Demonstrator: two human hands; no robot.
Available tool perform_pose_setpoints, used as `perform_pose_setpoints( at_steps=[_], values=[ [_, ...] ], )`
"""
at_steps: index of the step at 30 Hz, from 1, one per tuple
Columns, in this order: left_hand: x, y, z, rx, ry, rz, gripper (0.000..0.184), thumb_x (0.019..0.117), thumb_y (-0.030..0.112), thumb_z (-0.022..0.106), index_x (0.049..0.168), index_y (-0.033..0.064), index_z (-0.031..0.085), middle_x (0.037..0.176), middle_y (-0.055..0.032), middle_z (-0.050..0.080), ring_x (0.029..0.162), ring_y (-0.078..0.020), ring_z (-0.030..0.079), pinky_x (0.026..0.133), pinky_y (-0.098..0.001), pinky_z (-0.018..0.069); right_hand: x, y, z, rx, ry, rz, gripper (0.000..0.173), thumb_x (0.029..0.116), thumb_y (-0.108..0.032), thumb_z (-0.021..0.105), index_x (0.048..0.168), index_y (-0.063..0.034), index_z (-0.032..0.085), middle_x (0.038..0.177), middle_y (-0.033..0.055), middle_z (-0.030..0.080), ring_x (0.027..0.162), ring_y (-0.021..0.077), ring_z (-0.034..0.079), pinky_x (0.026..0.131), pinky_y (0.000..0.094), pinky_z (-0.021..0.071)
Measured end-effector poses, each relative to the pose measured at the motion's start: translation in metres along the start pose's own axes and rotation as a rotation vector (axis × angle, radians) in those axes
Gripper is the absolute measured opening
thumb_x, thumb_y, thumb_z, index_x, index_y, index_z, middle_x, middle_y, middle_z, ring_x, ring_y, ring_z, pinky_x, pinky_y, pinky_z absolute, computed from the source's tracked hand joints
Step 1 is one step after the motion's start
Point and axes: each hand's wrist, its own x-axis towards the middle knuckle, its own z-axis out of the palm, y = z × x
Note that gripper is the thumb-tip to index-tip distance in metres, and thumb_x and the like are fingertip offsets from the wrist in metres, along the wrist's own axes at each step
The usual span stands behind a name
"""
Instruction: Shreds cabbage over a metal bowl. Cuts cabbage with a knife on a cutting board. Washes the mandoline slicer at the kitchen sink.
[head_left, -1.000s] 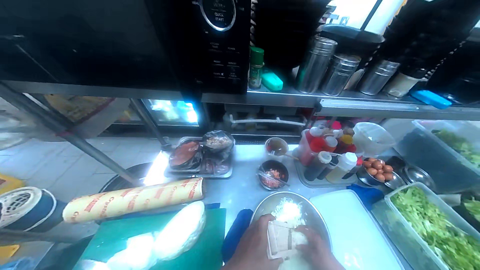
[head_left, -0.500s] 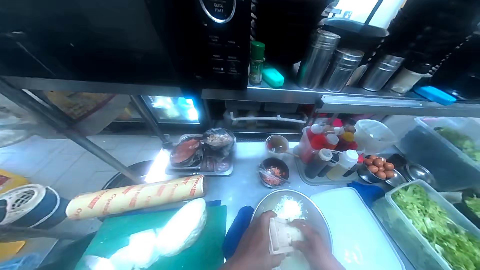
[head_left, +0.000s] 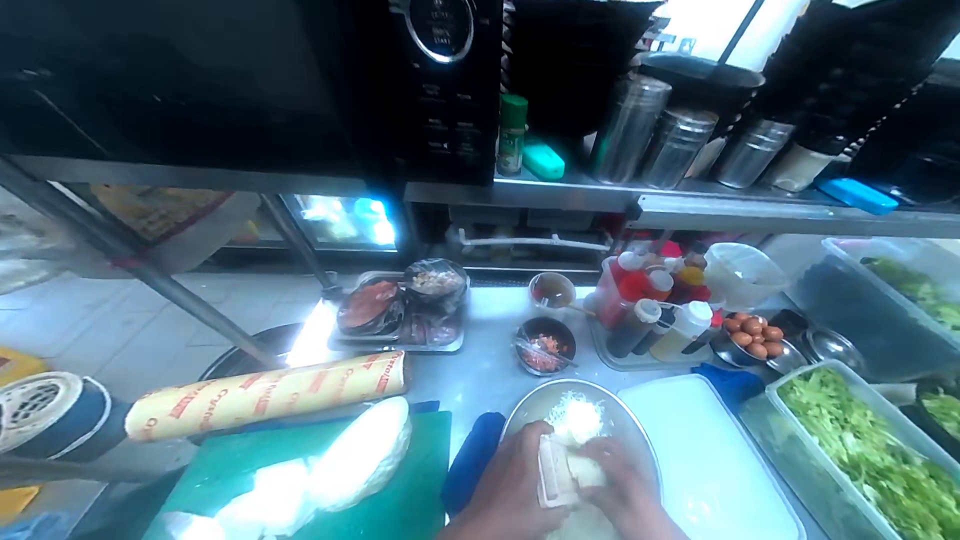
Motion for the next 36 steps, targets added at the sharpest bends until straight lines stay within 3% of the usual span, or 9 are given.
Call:
perform_pose_setpoints(
  at_steps=[2, 6, 11, 15, 20, 25, 29, 34, 36],
  values=[
    [0.000, 0.002, 0.001, 0.013, -0.004, -0.012, 0.109, 0.0599, 0.063, 0.088, 0.148, 0.0223, 0.039, 0.130, -0.0012, 0.063, 0.117, -0.0164, 0.063, 0.101, -0.0423, 0.0553, 0.002, -0.006, 0.005, 0.035, 0.036, -0.018, 0.049, 0.0909, -0.019, 0.077, 0.138, -0.0241, 0.064, 0.139, 0.0012, 0.055, 0.127, 0.0149, 0.055, 0.102, 0.0370, 0.0564],
    [-0.003, -0.001, -0.001, 0.021, -0.012, 0.001, 0.109, 0.0600, 0.060, 0.089, 0.149, 0.0222, 0.039, 0.131, -0.0017, 0.063, 0.119, -0.0171, 0.062, 0.103, -0.0425, 0.0535, -0.006, 0.061, 0.005, -0.139, 0.013, 0.101, 0.047, 0.0910, -0.023, 0.076, 0.136, -0.0167, 0.064, 0.138, 0.0101, 0.059, 0.129, 0.0223, 0.056, 0.107, 0.0426, 0.0514],
    [-0.002, 0.003, 0.001, 0.021, 0.002, 0.005, 0.107, 0.0613, 0.065, 0.087, 0.148, 0.0219, 0.040, 0.129, -0.0001, 0.063, 0.117, -0.0147, 0.062, 0.103, -0.0403, 0.0535, -0.001, -0.006, 0.003, -0.031, 0.027, -0.034, 0.050, 0.0894, -0.020, 0.079, 0.137, -0.0251, 0.065, 0.135, -0.0016, 0.060, 0.122, 0.0115, 0.059, 0.100, 0.0356, 0.0576],
    [-0.004, 0.000, -0.004, 0.020, -0.004, -0.001, 0.109, 0.0595, 0.061, 0.089, 0.149, 0.0214, 0.040, 0.130, -0.0021, 0.064, 0.118, -0.0174, 0.063, 0.103, -0.0433, 0.0534, -0.006, 0.059, 0.003, -0.124, 0.008, 0.131, 0.050, 0.0887, -0.027, 0.079, 0.136, -0.0215, 0.065, 0.133, 0.0058, 0.063, 0.122, 0.0177, 0.061, 0.103, 0.0411, 0.0545],
    [-0.001, 0.004, 0.000, 0.024, 0.013, -0.005, 0.109, 0.0601, 0.065, 0.087, 0.148, 0.0221, 0.040, 0.128, -0.0006, 0.064, 0.117, -0.0161, 0.063, 0.103, -0.0422, 0.0538, -0.002, -0.001, 0.001, 0.065, 0.071, 0.008, 0.054, 0.0840, -0.020, 0.085, 0.134, -0.0249, 0.066, 0.132, -0.0024, 0.065, 0.119, 0.0128, 0.064, 0.100, 0.0388, 0.0599],
    [-0.002, 0.004, -0.004, 0.027, 0.014, 0.012, 0.109, 0.0600, 0.061, 0.089, 0.148, 0.0210, 0.040, 0.128, -0.0019, 0.065, 0.117, -0.0179, 0.063, 0.103, -0.0435, 0.0532, -0.010, 0.055, 0.002, -0.051, 0.113, 0.157, 0.052, 0.0840, -0.029, 0.085, 0.131, -0.0185, 0.067, 0.125, 0.0009, 0.070, 0.111, 0.0108, 0.068, 0.100, 0.0388, 0.0580],
    [0.001, 0.006, 0.000, 0.024, 0.017, -0.002, 0.108, 0.0597, 0.064, 0.088, 0.147, 0.0215, 0.040, 0.128, -0.0006, 0.064, 0.117, -0.0158, 0.063, 0.103, -0.0421, 0.0534, -0.004, -0.003, 0.003, 0.128, 0.109, -0.004, 0.053, 0.0844, -0.016, 0.085, 0.134, -0.0199, 0.067, 0.134, -0.0009, 0.067, 0.119, 0.0143, 0.066, 0.100, 0.0396, 0.0605],
    [-0.002, 0.000, -0.002, 0.025, 0.008, 0.006, 0.109, 0.0608, 0.063, 0.088, 0.148, 0.0207, 0.040, 0.128, -0.0023, 0.065, 0.116, -0.0180, 0.064, 0.103, -0.0433, 0.0533, -0.018, 0.067, 0.004, -0.044, 0.089, 0.196, 0.053, 0.0866, -0.029, 0.083, 0.135, -0.0183, 0.066, 0.129, 0.0033, 0.069, 0.115, 0.0132, 0.068, 0.102, 0.0413, 0.0569],
    [-0.002, 0.002, -0.003, 0.020, 0.013, -0.009, 0.109, 0.0606, 0.063, 0.088, 0.149, 0.0208, 0.040, 0.128, -0.0024, 0.065, 0.116, -0.0183, 0.064, 0.103, -0.0435, 0.0533, -0.020, 0.067, 0.006, -0.026, 0.101, 0.238, 0.055, 0.0866, -0.030, 0.083, 0.137, -0.0200, 0.064, 0.132, 0.0032, 0.067, 0.117, 0.0133, 0.066, 0.104, 0.0410, 0.0565]
  ],
)
